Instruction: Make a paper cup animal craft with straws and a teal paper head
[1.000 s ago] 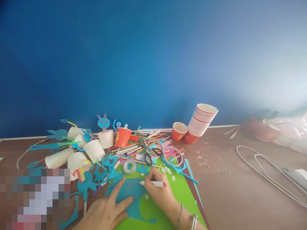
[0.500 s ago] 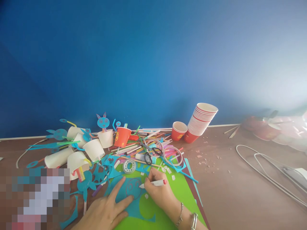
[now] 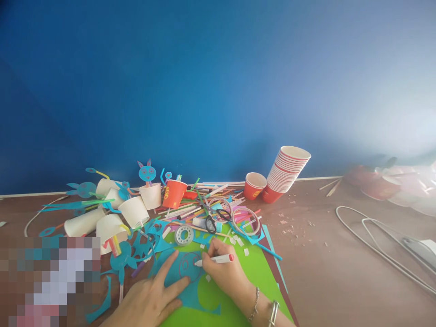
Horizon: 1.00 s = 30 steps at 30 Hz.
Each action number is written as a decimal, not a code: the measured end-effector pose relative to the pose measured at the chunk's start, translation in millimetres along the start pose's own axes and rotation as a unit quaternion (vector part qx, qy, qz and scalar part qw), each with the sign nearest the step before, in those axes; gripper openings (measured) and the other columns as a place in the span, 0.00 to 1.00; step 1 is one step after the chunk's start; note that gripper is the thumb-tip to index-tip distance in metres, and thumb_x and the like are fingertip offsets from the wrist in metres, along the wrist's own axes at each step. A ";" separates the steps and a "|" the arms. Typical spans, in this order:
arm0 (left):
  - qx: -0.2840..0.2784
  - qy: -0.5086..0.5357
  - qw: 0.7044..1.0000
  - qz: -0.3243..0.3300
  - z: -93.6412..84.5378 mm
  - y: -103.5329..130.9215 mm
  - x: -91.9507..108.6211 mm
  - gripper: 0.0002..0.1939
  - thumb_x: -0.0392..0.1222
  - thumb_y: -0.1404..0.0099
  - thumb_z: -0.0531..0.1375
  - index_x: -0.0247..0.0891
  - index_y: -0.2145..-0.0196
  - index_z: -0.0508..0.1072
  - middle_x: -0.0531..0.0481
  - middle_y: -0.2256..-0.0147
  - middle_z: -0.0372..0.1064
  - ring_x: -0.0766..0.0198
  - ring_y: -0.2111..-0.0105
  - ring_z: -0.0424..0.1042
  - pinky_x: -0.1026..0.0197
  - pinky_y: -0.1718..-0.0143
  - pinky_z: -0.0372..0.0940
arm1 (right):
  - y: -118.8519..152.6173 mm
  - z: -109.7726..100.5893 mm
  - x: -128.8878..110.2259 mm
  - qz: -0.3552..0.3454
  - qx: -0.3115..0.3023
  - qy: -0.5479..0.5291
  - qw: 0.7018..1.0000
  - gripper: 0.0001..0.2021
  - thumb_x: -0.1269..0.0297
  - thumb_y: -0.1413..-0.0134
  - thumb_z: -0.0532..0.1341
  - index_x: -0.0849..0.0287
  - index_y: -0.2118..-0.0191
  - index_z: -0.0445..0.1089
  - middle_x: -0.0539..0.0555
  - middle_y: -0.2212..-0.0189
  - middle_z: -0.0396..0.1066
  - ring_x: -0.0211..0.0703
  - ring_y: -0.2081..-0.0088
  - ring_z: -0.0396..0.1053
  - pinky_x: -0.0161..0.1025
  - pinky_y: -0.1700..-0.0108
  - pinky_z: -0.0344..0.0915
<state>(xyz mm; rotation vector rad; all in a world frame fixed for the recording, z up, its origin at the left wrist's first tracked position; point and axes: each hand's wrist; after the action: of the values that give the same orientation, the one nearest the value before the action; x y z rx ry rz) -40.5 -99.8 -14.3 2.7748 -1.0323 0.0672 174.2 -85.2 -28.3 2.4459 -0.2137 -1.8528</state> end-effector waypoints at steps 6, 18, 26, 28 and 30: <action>-0.039 -0.033 0.999 -0.012 -11.0 -5.3 6.0 0.20 0.43 0.33 0.57 0.60 0.45 0.66 0.38 0.35 0.50 0.56 0.70 0.78 0.54 0.71 0.73 | 4.4 -3.1 -10.4 -0.062 0.074 -0.077 0.992 0.17 0.50 0.49 0.60 0.54 0.79 0.57 0.46 0.87 0.62 0.38 0.82 0.60 0.34 0.78 0.58; -0.024 -0.020 0.999 -0.014 -6.2 -7.4 4.3 0.18 0.42 0.32 0.54 0.57 0.46 0.66 0.36 0.34 0.46 0.56 0.73 0.78 0.54 0.74 0.73 | 1.7 10.4 -13.4 -0.033 -0.032 -0.050 0.998 0.10 0.59 0.48 0.59 0.57 0.74 0.61 0.47 0.80 0.64 0.36 0.78 0.60 0.32 0.76 0.57; 0.014 -0.046 0.999 0.008 0.5 -4.5 2.7 0.20 0.43 0.32 0.54 0.59 0.43 0.63 0.36 0.35 0.50 0.56 0.75 0.78 0.54 0.76 0.73 | 0.2 13.3 -0.4 -0.025 -0.033 0.012 0.999 0.09 0.65 0.50 0.58 0.56 0.77 0.58 0.42 0.84 0.55 0.33 0.81 0.52 0.31 0.79 0.49; 0.016 -0.054 0.998 0.012 -0.8 -5.0 3.1 0.21 0.43 0.32 0.55 0.59 0.43 0.62 0.35 0.35 0.50 0.55 0.76 0.77 0.54 0.77 0.73 | -0.6 13.7 1.2 -0.032 -0.033 0.024 0.999 0.09 0.66 0.51 0.58 0.56 0.77 0.57 0.42 0.83 0.55 0.33 0.81 0.52 0.32 0.79 0.49; 0.016 -0.057 0.998 0.014 -1.9 -5.7 3.2 0.21 0.43 0.32 0.55 0.58 0.43 0.63 0.35 0.36 0.51 0.56 0.76 0.77 0.54 0.78 0.73 | -0.9 13.8 1.7 -0.038 -0.032 0.034 0.998 0.09 0.66 0.51 0.57 0.56 0.77 0.57 0.43 0.83 0.55 0.33 0.80 0.52 0.32 0.78 0.50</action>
<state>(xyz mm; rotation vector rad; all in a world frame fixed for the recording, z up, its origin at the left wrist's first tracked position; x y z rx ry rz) -34.3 -97.4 -12.9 2.8210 -1.1073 -0.0721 161.3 -84.1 -33.8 2.5010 -0.0571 -1.7726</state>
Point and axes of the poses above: each hand's wrist, its own y-axis away from the middle knuckle, its own z-axis out of the palm, x = y × z
